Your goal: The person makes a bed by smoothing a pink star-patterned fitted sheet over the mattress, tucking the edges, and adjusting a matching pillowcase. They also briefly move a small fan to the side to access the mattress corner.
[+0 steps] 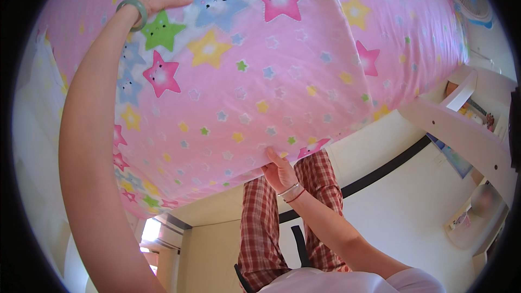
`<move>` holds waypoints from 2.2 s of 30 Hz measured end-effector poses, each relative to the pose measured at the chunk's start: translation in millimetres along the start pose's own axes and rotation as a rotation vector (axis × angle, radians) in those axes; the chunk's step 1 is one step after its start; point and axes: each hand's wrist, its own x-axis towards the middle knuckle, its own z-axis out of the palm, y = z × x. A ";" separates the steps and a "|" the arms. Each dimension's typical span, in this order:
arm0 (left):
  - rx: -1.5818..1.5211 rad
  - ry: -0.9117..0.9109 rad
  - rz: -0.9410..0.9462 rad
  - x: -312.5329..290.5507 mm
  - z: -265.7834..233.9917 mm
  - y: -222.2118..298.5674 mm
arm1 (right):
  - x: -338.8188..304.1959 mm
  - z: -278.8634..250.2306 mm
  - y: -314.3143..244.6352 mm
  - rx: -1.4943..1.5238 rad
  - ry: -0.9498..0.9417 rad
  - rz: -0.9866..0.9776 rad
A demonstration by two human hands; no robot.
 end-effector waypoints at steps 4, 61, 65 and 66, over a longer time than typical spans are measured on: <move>0.001 -0.154 -0.279 -25.6 4.8 15.7 | -21.4 23.5 -8.1 -0.011 -0.093 -0.030; -1.294 0.578 -0.152 -390.3 78.5 -163.9 | -112.2 240.3 -227.3 -1.297 -0.044 -0.725; -1.371 0.595 -0.095 -296.5 6.8 -147.0 | -27.4 331.7 -249.1 -1.267 -0.136 -0.721; -1.384 0.604 -0.119 -277.3 -3.8 -161.1 | -4.5 346.3 -253.0 -1.282 -0.148 -0.690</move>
